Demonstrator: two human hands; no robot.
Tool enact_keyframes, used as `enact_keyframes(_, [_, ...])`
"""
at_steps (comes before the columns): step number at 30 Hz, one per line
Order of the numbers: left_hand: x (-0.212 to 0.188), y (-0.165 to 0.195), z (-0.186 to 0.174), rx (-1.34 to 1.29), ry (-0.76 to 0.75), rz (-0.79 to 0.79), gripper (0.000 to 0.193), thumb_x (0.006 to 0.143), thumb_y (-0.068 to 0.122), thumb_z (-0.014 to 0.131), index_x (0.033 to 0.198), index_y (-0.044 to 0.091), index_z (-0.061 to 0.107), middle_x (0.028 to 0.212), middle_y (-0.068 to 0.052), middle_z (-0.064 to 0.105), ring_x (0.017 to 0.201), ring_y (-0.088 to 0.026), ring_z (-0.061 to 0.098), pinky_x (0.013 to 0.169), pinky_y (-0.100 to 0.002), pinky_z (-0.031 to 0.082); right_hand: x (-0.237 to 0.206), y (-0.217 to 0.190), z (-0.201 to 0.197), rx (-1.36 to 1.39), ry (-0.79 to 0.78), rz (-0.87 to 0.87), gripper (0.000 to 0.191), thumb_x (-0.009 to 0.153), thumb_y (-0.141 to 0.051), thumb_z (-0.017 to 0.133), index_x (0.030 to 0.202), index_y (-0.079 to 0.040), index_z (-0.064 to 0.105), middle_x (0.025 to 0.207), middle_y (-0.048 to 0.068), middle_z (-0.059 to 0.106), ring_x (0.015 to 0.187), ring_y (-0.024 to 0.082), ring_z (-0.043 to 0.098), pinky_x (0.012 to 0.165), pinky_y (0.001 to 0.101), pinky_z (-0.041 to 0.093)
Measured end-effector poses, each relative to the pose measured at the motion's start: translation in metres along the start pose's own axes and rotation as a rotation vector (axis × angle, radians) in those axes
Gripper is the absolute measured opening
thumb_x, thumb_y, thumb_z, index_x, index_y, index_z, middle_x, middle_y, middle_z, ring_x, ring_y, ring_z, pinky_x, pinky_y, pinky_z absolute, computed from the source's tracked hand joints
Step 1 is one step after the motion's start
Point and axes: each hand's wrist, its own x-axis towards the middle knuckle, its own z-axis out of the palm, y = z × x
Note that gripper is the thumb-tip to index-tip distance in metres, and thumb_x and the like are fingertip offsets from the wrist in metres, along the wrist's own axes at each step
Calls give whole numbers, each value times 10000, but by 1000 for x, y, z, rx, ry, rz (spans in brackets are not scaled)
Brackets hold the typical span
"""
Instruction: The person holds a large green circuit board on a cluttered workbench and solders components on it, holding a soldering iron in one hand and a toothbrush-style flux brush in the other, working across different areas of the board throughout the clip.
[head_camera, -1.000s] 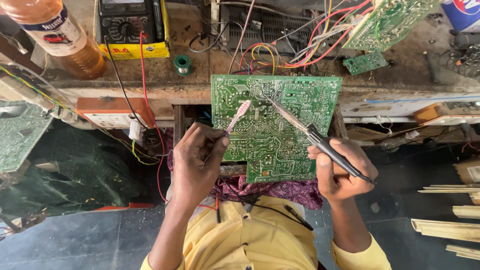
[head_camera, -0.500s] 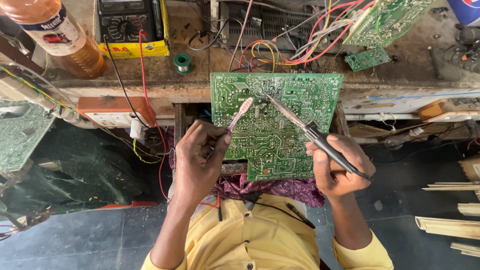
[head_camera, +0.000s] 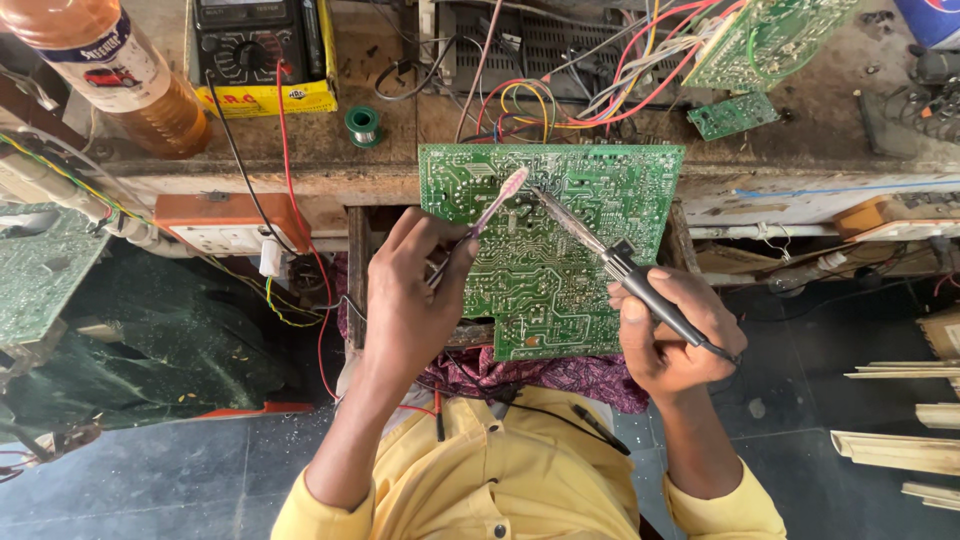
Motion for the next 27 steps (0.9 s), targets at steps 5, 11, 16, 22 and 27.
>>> enact_keyframes(5, [10, 6, 10, 80, 3, 61, 100, 962, 56, 716, 1027, 8, 656, 930, -134, 633, 778, -329, 663, 663, -416, 513, 3, -5, -4, 3, 4, 24, 247, 1010, -24, 671, 1226, 47, 575, 905, 197, 722, 785, 245, 768, 681, 309, 634])
enact_keyframes(11, [13, 9, 23, 89, -2, 50, 83, 955, 35, 698, 1016, 10, 647, 929, -139, 613, 753, -336, 654, 633, -422, 509, -2, 0, -12, -18, -11, 27, 251, 1015, -42, 685, 1219, 59, 579, 899, 165, 728, 749, 239, 760, 687, 319, 621])
enact_keyframes(16, [-2, 17, 30, 135, -86, 77, 50, 940, -15, 649, 980, 2, 623, 925, -168, 582, 752, -373, 639, 627, -462, 491, -4, 9, -25, -43, 358, 89, 231, 982, -176, 639, 1044, 34, 566, 768, 173, 630, 495, 227, 608, 442, 322, 500])
enact_keyframes(22, [-13, 23, 35, 62, -45, 12, 57, 965, -27, 608, 981, 19, 638, 931, -142, 616, 758, -333, 681, 628, -427, 534, -13, 8, -42, 240, 542, 183, 355, 1021, -204, 696, 1149, 52, 485, 804, 163, 577, 543, 227, 618, 431, 339, 546])
enact_keyframes(27, [-22, 30, 29, 100, 12, 55, 58, 958, 17, 697, 1000, 11, 657, 912, -129, 617, 733, -288, 662, 629, -389, 515, -29, 11, -39, 419, 560, 351, 317, 1037, -161, 728, 1130, 46, 507, 869, 163, 588, 632, 250, 651, 448, 351, 537])
